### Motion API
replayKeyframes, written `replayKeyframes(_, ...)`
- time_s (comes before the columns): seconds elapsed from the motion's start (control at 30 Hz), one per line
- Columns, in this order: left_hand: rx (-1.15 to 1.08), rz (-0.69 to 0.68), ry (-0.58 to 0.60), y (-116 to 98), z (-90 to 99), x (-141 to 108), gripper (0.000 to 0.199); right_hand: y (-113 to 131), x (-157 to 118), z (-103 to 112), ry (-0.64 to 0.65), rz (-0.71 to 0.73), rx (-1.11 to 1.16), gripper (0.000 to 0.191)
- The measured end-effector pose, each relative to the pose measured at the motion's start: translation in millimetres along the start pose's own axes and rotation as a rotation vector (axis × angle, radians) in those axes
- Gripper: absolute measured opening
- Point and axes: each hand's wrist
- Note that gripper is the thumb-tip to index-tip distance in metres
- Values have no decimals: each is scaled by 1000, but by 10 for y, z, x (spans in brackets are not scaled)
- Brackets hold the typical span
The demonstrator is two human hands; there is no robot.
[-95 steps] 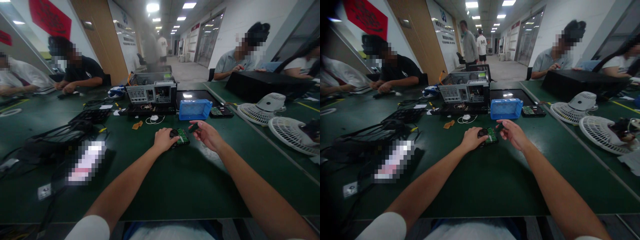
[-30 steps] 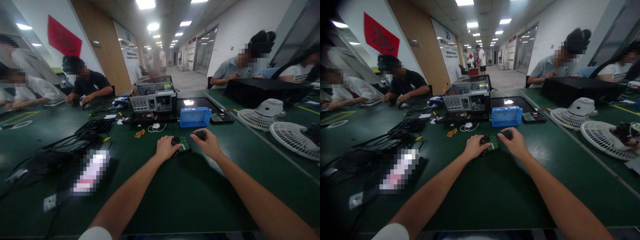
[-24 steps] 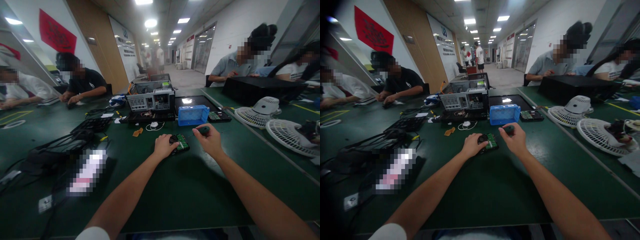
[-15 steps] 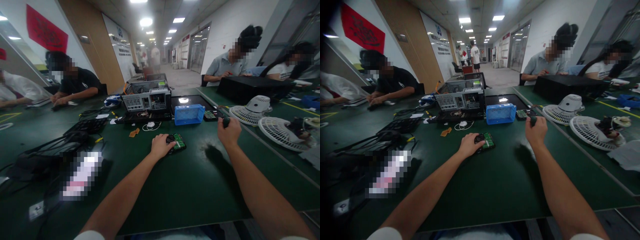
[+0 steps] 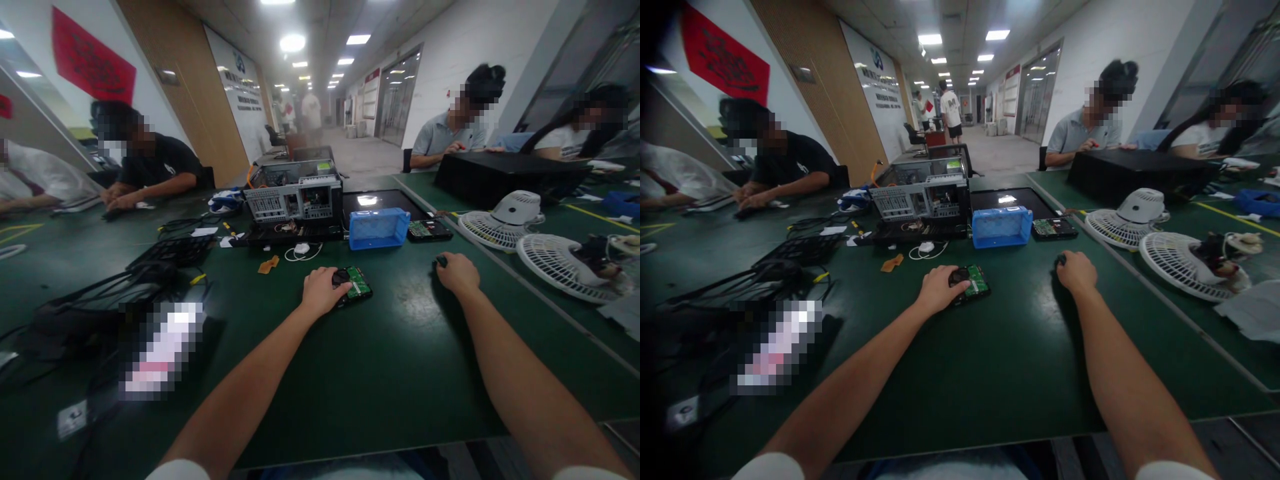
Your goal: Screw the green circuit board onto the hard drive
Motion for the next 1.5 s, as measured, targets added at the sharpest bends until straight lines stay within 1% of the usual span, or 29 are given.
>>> replayKeyframes(0.23, 4, -5, 2, 12, -6, 5, 66, 9, 23, -27, 17, 3, -28, 42)
replayKeyframes(0.5, 3, 1, 25, -14, 51, -27, 68, 14, 39, -40, 7, -1, -19, 40)
replayKeyframes(0.67, -3, 7, 16, -8, 36, -25, 67, 30, 35, -40, 17, -3, -31, 40)
replayKeyframes(0.77, 8, 7, 9, -8, 21, -18, 66, 45, 22, -15, 23, -32, -31, 39)
replayKeyframes(0.87, 3, 2, 10, -8, 24, -14, 67, 94, -5, 69, -21, -63, -14, 39)
replayKeyframes(0.93, -8, -3, 13, -7, 33, -14, 67, 191, -45, 151, -99, -3, 25, 36)
replayKeyframes(0.97, -10, -5, 16, -6, 37, -14, 67, 271, -79, 193, -144, 56, 59, 34)
replayKeyframes(1.03, -8, 1, 18, -7, 43, -14, 67, 497, -188, 264, -219, 222, 173, 28)
replayKeyframes(1.1, -4, 9, 20, -9, 43, -14, 66, 786, -359, 305, -237, 427, 327, 24)
replayKeyframes(1.13, -4, 9, 18, -11, 41, -14, 65, 936, -462, 314, -204, 549, 399, 22)
replayKeyframes(1.2, -1, 4, 5, -14, 34, -14, 65, 1202, -670, 314, -81, 784, 481, 17)
replayKeyframes(1.27, 7, 3, -7, -15, 25, -15, 63, 1380, -839, 300, 24, 928, 502, 12)
replayKeyframes(1.37, 16, 8, -10, -9, 15, -12, 61, 1463, -954, 282, 94, 961, 485, 13)
replayKeyframes(1.5, 6, 1, -2, 7, 5, -3, 62, 1415, -932, 300, 128, 971, 485, 13)
Point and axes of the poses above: each hand's wrist, its own x-axis towards the middle knuckle, its own z-axis out of the back of the hand, y = z × x, and after that the axes turned 3 degrees about z, right-handed
